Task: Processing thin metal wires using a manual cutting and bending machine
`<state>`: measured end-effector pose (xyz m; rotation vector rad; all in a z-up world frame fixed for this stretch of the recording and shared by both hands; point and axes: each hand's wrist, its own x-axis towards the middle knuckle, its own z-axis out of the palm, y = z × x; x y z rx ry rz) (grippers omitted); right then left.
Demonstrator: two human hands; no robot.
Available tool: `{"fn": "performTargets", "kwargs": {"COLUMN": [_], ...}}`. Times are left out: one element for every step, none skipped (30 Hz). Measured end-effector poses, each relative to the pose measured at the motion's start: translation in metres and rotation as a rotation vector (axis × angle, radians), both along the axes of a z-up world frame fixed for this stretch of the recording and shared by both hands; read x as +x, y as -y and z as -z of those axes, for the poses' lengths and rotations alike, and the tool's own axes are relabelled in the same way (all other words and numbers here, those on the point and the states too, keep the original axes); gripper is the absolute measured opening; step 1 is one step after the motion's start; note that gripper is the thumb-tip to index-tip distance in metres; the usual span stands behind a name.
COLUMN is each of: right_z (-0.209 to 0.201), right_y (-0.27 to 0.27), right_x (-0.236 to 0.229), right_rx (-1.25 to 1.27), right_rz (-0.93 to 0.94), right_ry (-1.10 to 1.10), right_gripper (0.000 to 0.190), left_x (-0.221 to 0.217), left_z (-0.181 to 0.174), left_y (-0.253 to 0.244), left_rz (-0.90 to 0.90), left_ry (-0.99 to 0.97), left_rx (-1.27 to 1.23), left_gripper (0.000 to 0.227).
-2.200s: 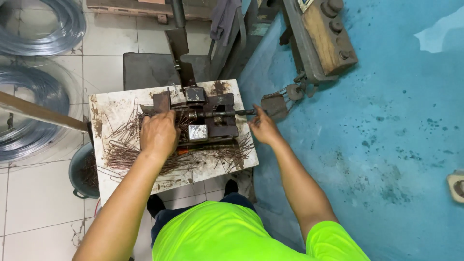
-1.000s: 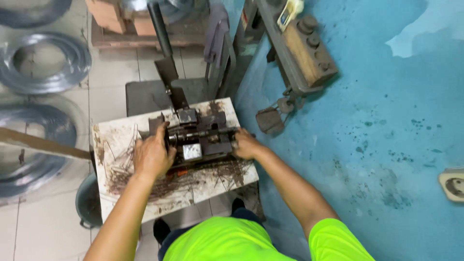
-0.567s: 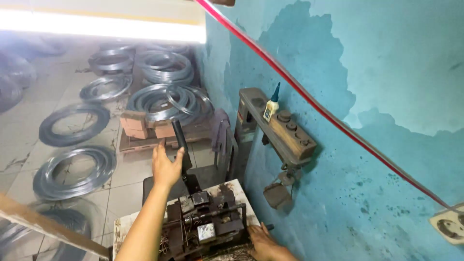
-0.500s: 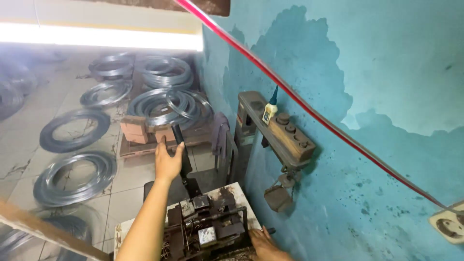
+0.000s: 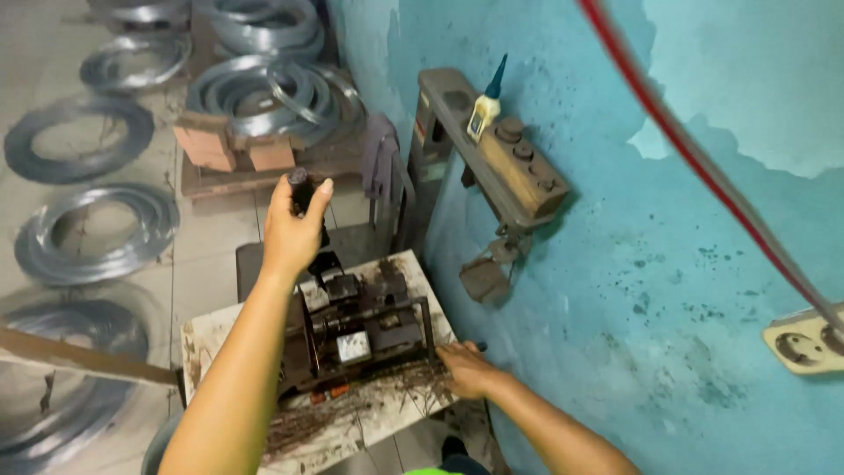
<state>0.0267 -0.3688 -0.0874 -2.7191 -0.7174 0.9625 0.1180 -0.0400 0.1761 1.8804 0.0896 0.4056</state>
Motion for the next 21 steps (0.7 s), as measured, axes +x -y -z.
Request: {"fn": "performTargets", "kwargs": {"right_z": [-0.009,-0.017,-0.025,-0.060,-0.096,-0.133,-0.163,-0.193,-0.223,-0.240,-0.257,-0.274,-0.258,-0.243,-0.228,-0.206,-0.184,-0.161,-0.129,-0.098,-0.066], "right_y": [0.007,0.013,0.020,0.019,0.017,0.013,0.012,0.009,0.006,0.002,-0.004,-0.010,-0.004,0.002,0.007,0.002,0.000,-0.003,-0.010,-0.017,-0.023], "right_x": [-0.002,-0.004,-0.005,-0.017,-0.019,-0.019,-0.016,-0.013,-0.009,0.000,0.012,0.024,0.054,0.084,0.115,0.145,0.173,0.201,0.216,0.230,0.243], "right_rx": [-0.009,0.068,0.147,0.138,0.136,0.133,0.127,0.140,0.152,0.146,0.242,0.340,0.337,0.367,0.400,0.401,0.396,0.391,0.394,0.331,0.267], "right_rz": [-0.006,-0.043,-0.081,-0.086,-0.085,-0.083,-0.088,-0.088,-0.090,-0.099,-0.092,-0.084,-0.093,-0.115,-0.139,-0.150,-0.126,-0.102,-0.114,-0.056,0.007], "right_ry": [-0.033,0.032,0.095,0.061,0.026,-0.010,-0.026,0.020,0.064,0.047,0.202,0.357,0.347,0.537,0.731,0.724,0.830,0.937,0.929,0.901,0.875], "right_gripper": [0.074,0.065,0.056,0.056,0.051,0.047,0.047,0.042,0.038,0.038,0.037,0.036,0.036,0.034,0.033,0.033,0.031,0.030,0.030,0.030,0.031], "left_x": [-0.014,-0.029,-0.045,-0.063,-0.076,-0.089,-0.107,-0.125,-0.146,-0.155,-0.162,-0.169,-0.172,-0.175,-0.176,-0.176,-0.176,-0.177,-0.177,-0.176,-0.175], "left_z": [0.011,0.021,0.032,0.066,0.096,0.125,0.131,0.136,0.140,0.149,0.157,0.164,0.171,0.179,0.185,0.186,0.187,0.187,0.191,0.195,0.199], "left_y": [0.003,0.006,0.009,0.016,0.022,0.029,0.035,0.042,0.048,0.050,0.050,0.050,0.053,0.055,0.057,0.059,0.062,0.066,0.066,0.067,0.067], "left_rz": [-0.006,0.075,0.159,0.151,0.206,0.260,0.253,0.284,0.312,0.302,0.333,0.364,0.354,0.342,0.329,0.318,0.268,0.218,0.206,0.192,0.185], "left_ry": [-0.033,0.192,0.416,0.384,0.447,0.511,0.497,0.535,0.573,0.557,0.595,0.633,0.623,0.633,0.646,0.640,0.654,0.668,0.661,0.675,0.690], "left_rx": [-0.009,0.041,0.089,0.077,0.088,0.098,0.092,0.148,0.204,0.197,0.258,0.320,0.317,0.347,0.381,0.381,0.387,0.394,0.394,0.403,0.413], "left_gripper": [0.032,0.023,0.023,0.023,0.024,0.026,0.026,0.025,0.025,0.025,0.024,0.022,0.022,0.022,0.023,0.023,0.023,0.024,0.024,0.023,0.023]}}
